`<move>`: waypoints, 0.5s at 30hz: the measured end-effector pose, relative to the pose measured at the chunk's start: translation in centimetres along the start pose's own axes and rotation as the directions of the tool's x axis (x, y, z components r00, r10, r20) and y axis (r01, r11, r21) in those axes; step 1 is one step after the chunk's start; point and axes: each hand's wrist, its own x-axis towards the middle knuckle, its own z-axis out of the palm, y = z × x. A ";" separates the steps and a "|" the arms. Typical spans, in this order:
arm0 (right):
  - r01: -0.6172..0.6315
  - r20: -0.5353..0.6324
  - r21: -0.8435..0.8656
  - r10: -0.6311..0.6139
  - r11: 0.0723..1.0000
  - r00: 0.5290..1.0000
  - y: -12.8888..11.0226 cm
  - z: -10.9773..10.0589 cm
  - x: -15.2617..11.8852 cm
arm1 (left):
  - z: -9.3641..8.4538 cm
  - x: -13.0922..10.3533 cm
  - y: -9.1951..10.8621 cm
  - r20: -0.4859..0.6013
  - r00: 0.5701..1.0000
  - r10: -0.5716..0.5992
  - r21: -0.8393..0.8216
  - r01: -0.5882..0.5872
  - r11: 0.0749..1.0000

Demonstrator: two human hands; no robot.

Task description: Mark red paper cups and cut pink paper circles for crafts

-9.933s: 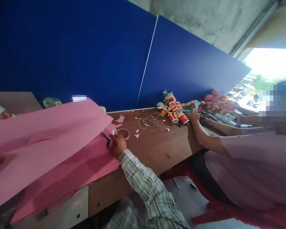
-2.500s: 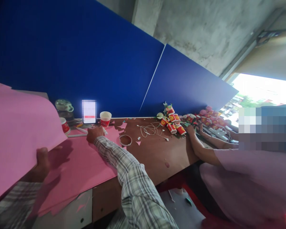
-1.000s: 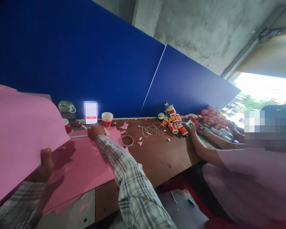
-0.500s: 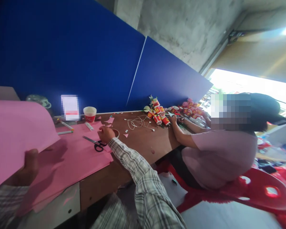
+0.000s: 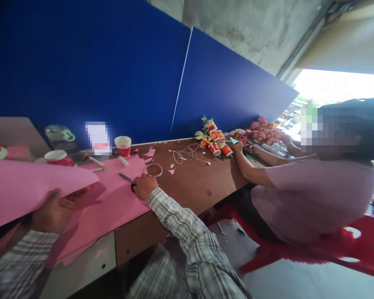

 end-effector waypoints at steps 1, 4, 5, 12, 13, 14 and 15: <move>-0.001 -0.006 0.005 0.001 1.000 1.000 0.1 0.1 -0.1 | 0.2 -0.1 0.1 0.013 1.000 0.014 -0.032 -0.014 0.999; 0.006 -0.018 0.053 -0.005 0.999 1.000 0.3 0.4 0.2 | 0.5 -0.1 0.4 0.049 0.999 0.002 -0.069 0.002 0.998; 0.011 -0.019 0.081 -0.009 0.997 1.000 0.4 0.5 0.3 | 0.5 -0.2 0.4 0.054 0.998 -0.020 -0.064 0.024 0.998; -0.010 -0.017 0.424 0.019 0.906 1.000 1.5 0.2 0.8 | 0.0 -0.7 1.5 0.077 0.982 -0.173 -0.024 0.175 0.984; -0.023 -0.005 0.488 0.029 0.872 1.000 1.7 0.0 1.0 | -0.1 -0.9 1.6 0.087 0.975 -0.202 -0.005 0.203 0.979; -0.035 0.010 0.551 0.035 0.834 0.999 1.8 -0.2 1.2 | -0.3 -1.1 1.7 0.096 0.966 -0.240 0.022 0.240 0.971; -0.042 0.026 0.609 0.034 0.792 0.999 1.9 -0.4 1.4 | -0.6 -1.2 1.8 0.105 0.951 -0.290 0.053 0.286 0.957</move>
